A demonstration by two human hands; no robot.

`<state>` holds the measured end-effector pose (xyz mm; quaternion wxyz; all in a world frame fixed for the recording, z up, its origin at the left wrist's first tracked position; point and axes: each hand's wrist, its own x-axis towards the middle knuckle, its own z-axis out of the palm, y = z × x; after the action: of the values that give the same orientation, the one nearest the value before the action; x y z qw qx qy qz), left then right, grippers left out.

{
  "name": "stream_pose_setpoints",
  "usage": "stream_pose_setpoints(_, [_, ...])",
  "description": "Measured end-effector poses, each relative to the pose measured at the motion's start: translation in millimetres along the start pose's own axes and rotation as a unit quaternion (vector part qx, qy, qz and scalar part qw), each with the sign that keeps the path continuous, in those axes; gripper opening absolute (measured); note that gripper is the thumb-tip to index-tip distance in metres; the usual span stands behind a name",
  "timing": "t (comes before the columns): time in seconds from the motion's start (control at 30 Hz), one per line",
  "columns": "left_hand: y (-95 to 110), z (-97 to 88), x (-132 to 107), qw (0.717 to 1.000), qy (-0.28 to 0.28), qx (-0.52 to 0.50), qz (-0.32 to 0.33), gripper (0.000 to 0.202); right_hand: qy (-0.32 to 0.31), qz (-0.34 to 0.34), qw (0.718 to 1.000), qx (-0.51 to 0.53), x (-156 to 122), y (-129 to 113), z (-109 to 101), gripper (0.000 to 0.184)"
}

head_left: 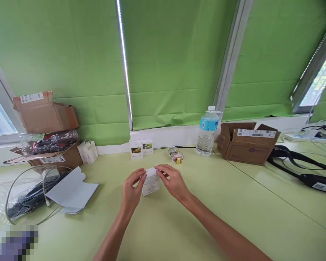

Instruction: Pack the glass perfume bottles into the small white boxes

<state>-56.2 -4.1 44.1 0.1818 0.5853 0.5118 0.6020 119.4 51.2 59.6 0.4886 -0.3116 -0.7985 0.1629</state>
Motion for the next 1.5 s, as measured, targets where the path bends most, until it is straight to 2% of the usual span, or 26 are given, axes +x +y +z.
stream_pose_setpoints(0.57, [-0.5,1.6,-2.5,1.000,-0.002,-0.003,0.004,0.023,0.028,0.004,1.000,-0.004,-1.1,2.1,4.6,0.022])
stream_pose_setpoints(0.77, [-1.6,0.8,-2.1,1.000,-0.004,0.002,0.010,0.023,0.020,0.005,1.000,-0.008,-2.8,1.3,4.5,0.022])
stream_pose_setpoints(0.93, [-6.4,-0.8,-2.0,0.998,-0.017,0.036,0.047,0.021,0.001,-0.016,0.999,-0.036,-6.1,6.5,3.6,0.021])
stream_pose_setpoints(1.1, [-12.8,-1.8,-3.0,0.986,-0.028,0.120,0.109,0.019,-0.024,-0.022,0.997,-0.071,-11.1,7.9,5.9,0.022])
stream_pose_setpoints(1.23, [-12.5,-1.1,-3.9,0.984,-0.030,0.150,0.097,0.019,-0.049,-0.001,0.992,-0.117,-14.2,6.0,7.0,0.023])
stream_pose_setpoints(1.37, [-4.1,0.2,-5.8,0.983,-0.027,0.171,0.058,0.021,-0.096,0.024,0.980,-0.175,-18.5,2.1,12.0,0.042])
stream_pose_setpoints(1.5, [2.0,0.5,-6.2,0.986,-0.006,0.168,-0.011,0.039,-0.146,0.086,0.962,-0.216,-28.0,-4.0,24.9,0.065])
